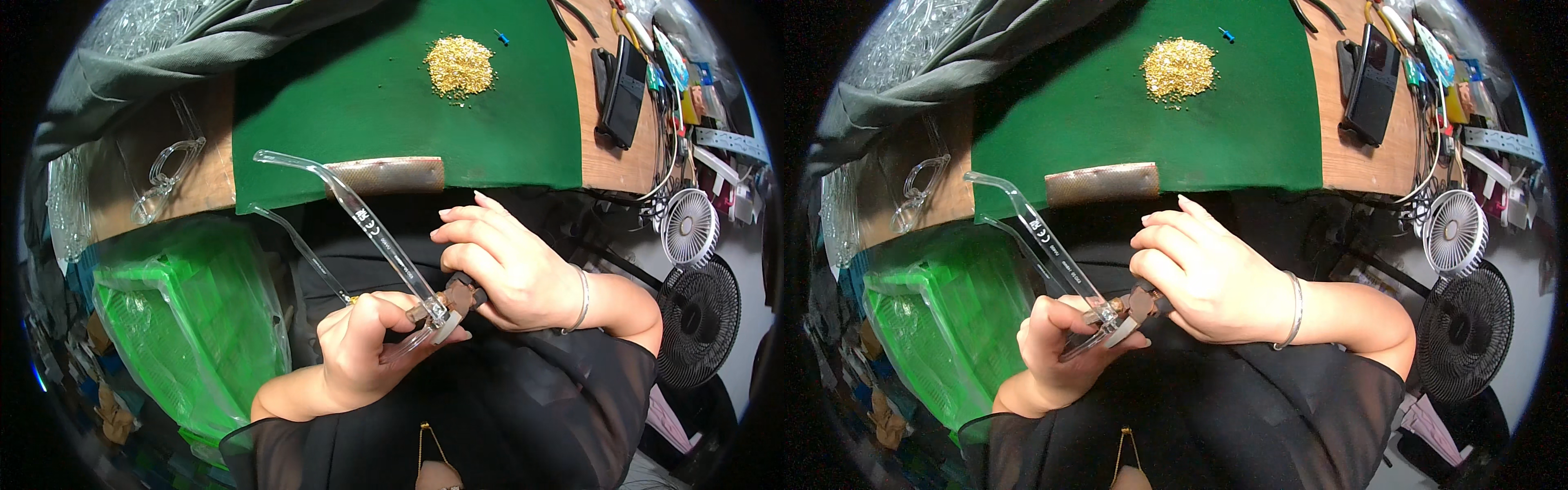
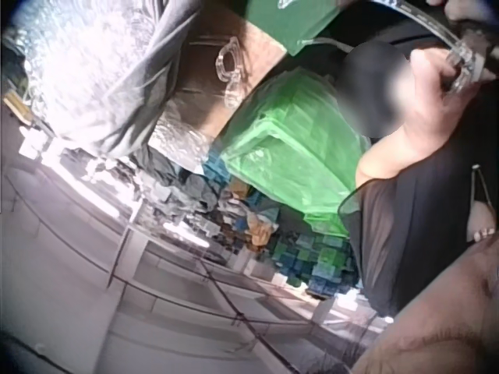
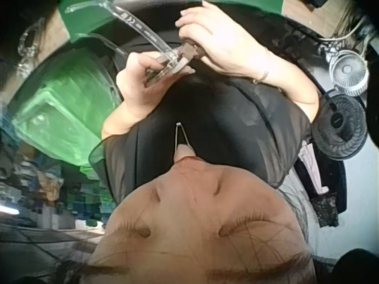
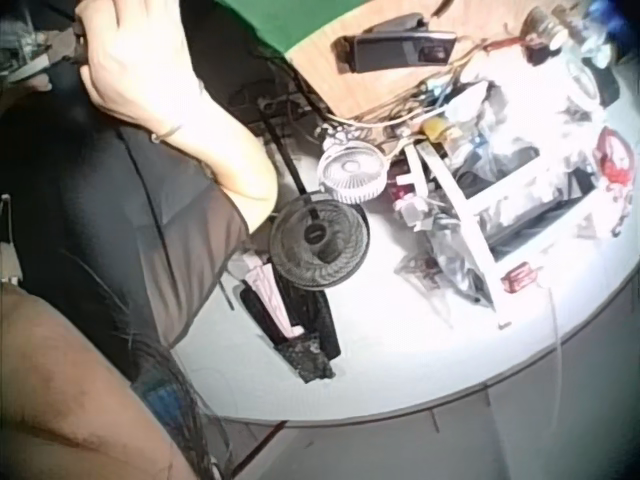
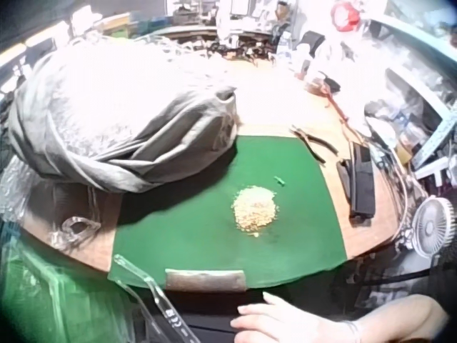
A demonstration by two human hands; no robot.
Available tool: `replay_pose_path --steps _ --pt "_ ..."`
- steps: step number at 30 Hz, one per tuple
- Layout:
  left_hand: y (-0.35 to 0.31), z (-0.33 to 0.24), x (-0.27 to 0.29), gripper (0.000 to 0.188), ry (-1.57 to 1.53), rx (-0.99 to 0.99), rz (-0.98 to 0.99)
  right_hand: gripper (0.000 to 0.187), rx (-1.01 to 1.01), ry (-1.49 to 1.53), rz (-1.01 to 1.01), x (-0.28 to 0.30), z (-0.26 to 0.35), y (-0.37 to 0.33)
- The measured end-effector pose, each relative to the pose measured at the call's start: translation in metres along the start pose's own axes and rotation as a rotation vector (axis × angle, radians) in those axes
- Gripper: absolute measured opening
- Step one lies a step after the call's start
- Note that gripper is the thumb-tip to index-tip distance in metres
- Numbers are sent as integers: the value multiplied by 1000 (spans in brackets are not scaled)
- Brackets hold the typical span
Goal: The person assembles clear plastic eyeglass frames by hand, using pliers to bend and secure the arms and frame joints. They repeatedly adjust the frame shape and hinge alignment, then place the assembled glasses into a green plastic basket.
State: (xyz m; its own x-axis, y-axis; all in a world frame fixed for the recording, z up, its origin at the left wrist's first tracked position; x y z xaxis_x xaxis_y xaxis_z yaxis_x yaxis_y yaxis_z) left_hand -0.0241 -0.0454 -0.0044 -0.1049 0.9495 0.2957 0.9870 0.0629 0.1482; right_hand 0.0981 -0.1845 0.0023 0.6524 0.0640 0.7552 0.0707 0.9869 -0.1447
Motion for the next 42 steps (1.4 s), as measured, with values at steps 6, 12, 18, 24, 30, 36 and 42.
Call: replay_pose_path --steps 6,12,18,24,30,36,42 --pt "-2 5 -1 39 40 -89 2 43 41 85 -96 -11 -6 2" --pt "-4 8 1 35 91 -86 26 40 38 90 -160 -19 -7 4" --pt "-2 4 4 33 98 -5 14 41 -4 100 -177 -12 -4 7" --pt "-2 3 5 32 138 -38 26 39 46 122 -194 -18 -8 8" --pt "-2 10 2 28 199 -130 78 31 37 75 -214 -28 -14 7" --pt "0 14 0 29 151 -101 80 28 -66 59 -166 -24 -12 2" --pt "3 18 5 36 -138 168 -28 36 -125 62 1 2 -30 -6"
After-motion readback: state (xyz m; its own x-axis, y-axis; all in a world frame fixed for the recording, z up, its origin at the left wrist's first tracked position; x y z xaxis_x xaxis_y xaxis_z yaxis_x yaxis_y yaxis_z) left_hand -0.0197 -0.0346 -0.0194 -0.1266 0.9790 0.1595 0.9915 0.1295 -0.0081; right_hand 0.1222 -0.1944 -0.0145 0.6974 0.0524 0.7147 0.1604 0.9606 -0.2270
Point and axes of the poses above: each hand's wrist, its own y-axis towards the middle knuckle, its own x-axis out of the back of the hand, z = x × y, the point moved 2 cm from there along y, towards the middle knuckle, and after that the axes turned 13 degrees about z, right-handed, at the moved point
